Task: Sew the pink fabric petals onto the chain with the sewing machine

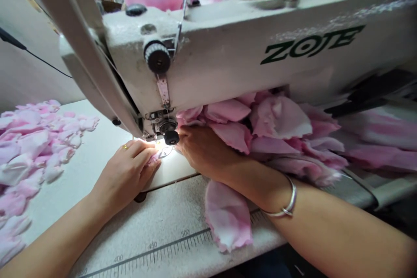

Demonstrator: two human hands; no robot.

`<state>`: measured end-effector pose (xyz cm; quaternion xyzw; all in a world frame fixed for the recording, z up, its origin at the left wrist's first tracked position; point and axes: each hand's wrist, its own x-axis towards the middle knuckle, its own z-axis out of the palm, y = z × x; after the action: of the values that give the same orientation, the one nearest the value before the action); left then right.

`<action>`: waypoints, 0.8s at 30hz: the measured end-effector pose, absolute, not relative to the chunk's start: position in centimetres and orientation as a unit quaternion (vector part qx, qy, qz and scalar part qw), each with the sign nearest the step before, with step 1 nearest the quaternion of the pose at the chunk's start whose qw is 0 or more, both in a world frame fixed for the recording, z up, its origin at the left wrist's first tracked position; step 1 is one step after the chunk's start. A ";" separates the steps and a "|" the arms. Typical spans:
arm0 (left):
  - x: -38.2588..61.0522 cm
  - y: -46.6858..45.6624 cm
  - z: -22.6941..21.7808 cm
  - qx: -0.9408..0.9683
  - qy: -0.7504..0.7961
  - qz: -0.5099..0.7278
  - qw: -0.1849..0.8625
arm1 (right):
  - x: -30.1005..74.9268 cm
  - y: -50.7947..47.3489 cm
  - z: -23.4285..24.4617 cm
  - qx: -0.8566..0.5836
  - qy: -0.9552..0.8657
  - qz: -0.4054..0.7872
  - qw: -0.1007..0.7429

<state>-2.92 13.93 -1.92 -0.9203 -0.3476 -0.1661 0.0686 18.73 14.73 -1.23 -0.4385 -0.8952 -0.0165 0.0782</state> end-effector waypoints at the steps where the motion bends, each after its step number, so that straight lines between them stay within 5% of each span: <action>1: -3.0 13.8 -1.9 -0.919 -0.353 -0.169 0.048 | 18.7 14.7 -1.2 -0.437 -0.896 -0.016 0.076; 6: -2.7 12.8 -1.4 -0.915 -0.377 -0.141 -0.013 | 18.7 14.7 -0.7 -0.441 -0.895 -0.020 0.062; 24: -2.5 12.1 -1.6 -0.919 -0.369 -0.142 0.010 | 19.1 14.5 0.1 -0.402 -0.909 0.011 0.108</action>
<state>-2.55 12.15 -1.58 -0.9186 -0.3688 -0.1417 0.0104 19.12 14.48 0.06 -0.4017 -0.9093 0.0112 0.1078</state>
